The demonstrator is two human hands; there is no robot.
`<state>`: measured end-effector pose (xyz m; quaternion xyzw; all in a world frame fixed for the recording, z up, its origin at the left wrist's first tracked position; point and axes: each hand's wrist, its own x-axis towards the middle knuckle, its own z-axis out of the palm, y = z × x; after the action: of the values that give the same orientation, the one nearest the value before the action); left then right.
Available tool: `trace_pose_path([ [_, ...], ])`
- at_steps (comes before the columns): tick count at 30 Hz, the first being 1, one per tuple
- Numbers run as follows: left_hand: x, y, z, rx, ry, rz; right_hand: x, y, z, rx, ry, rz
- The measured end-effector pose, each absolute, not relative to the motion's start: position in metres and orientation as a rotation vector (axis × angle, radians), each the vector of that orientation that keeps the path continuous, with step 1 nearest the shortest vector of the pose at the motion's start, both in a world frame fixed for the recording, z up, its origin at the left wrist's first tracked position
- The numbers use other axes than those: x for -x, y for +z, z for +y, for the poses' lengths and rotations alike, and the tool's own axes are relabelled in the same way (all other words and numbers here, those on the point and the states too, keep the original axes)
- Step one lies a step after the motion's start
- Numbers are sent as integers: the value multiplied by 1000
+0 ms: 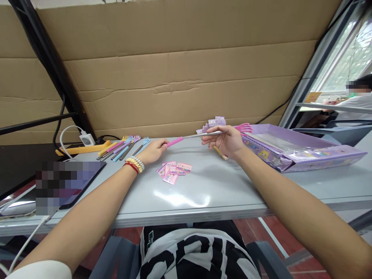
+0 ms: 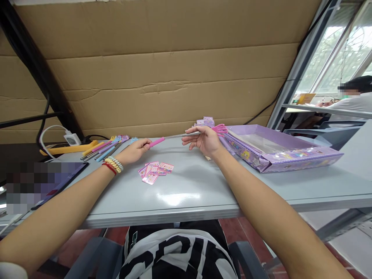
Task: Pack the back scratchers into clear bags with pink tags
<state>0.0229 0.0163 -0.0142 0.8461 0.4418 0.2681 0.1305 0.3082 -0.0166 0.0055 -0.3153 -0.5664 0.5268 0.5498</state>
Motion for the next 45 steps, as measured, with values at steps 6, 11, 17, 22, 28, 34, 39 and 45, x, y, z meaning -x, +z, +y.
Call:
trace_pose_path([
  [6, -21, -12, 14, -2304, 906, 1211, -307, 3, -12, 825, 1278, -1353],
  [11, -21, -9, 9, -2329, 902, 1163, -303, 2, -15, 823, 1310, -1395],
  [17, -22, -5, 4, -2184, 849, 1107, -300, 2, -18, 815, 1293, -1425],
  [22, -30, -6, -3, -2027, 691, 1042, -298, 1, -18, 780, 1295, -1470],
  [28, -40, -6, -4, -2442, 895, 1153, -312, -7, -3, 844, 1351, -1488],
  [34, -32, -6, 2, -2608, 1058, 1272, -340, -5, 7, 803, 1158, -1184],
  [39, -24, -8, 5, -2701, 1044, 1235, -346, -3, 12, 948, 1083, -1129],
  [45, -34, -3, -11, -2710, 984, 1138, -336, -18, 9, 1275, 928, -1432],
])
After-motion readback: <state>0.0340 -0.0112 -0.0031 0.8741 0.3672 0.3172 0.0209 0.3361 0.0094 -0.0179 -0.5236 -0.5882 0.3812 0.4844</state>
